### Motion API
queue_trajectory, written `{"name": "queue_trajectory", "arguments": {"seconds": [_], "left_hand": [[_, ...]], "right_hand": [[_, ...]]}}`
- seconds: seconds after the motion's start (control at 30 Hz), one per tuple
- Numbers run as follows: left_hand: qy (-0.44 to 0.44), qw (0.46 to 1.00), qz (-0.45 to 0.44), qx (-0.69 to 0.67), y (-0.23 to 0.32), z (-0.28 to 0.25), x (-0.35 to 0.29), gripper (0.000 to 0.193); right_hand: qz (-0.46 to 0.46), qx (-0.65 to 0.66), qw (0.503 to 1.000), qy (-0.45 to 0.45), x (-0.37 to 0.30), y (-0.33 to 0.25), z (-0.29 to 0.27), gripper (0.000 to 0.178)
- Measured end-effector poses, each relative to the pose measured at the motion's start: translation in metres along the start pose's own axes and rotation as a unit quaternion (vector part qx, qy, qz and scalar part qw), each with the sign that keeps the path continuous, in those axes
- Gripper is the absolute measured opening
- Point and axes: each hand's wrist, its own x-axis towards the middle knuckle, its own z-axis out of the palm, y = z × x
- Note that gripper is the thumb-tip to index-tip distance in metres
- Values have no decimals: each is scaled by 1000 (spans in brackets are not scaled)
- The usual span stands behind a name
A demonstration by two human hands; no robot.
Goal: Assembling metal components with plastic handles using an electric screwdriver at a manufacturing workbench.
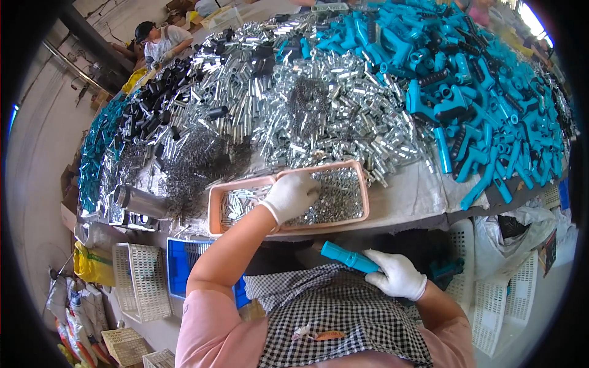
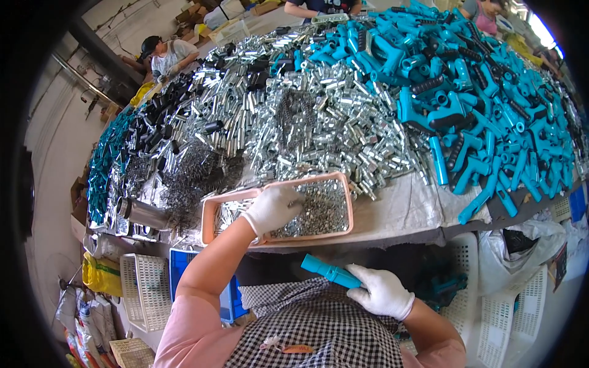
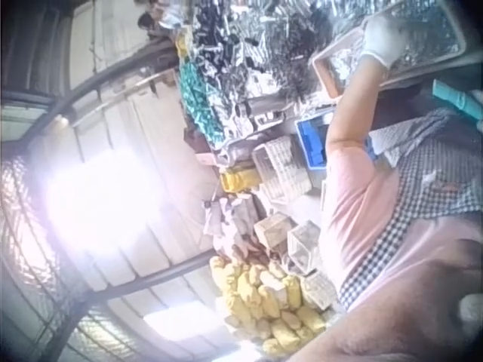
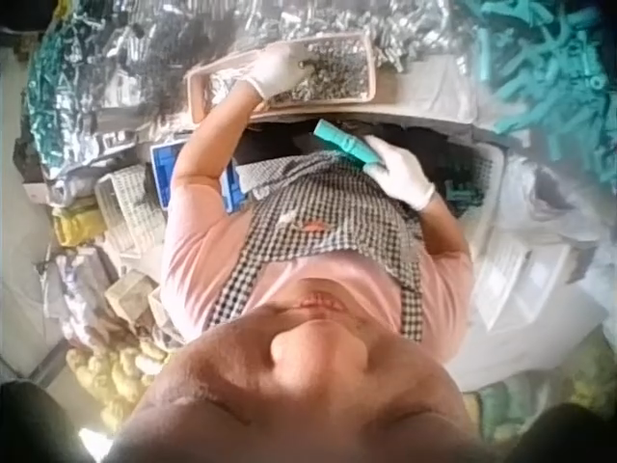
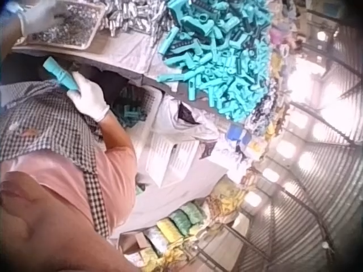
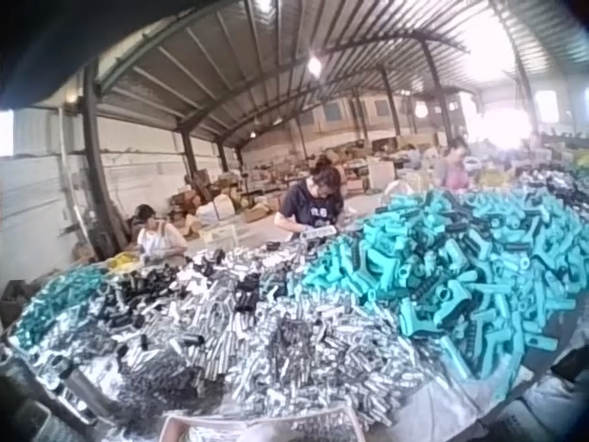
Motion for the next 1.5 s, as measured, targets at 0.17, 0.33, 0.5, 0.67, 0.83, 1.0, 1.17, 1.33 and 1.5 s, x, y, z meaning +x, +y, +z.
{"name": "queue_trajectory", "arguments": {"seconds": [0.17,0.33,0.5,0.67,0.83,1.0,1.17,1.33,1.5], "left_hand": [[-40,991,38,121,-5,37,-25,24],[14,974,144,177,-5,41,-42,17],[144,985,80,43,-21,55,-51,16],[233,968,89,-40,-16,58,-47,15],[275,953,98,-79,-5,43,-62,14],[279,944,149,-91,19,32,-108,8],[195,936,284,-77,50,37,-139,21],[162,942,254,-150,47,48,-139,22],[129,951,241,-147,54,46,-144,19]], "right_hand": [[-7,-14,1000,-6,-3,2,6,56],[33,11,999,-34,3,-18,16,51],[4,-22,1000,4,9,-30,20,50],[-18,-12,999,26,14,-45,28,46],[13,-61,995,84,3,-47,37,47],[22,-79,994,77,0,-60,41,43],[-13,-99,992,76,1,-74,42,42],[-52,-184,976,100,1,-68,40,43],[-27,-149,987,52,0,-69,31,47]]}}
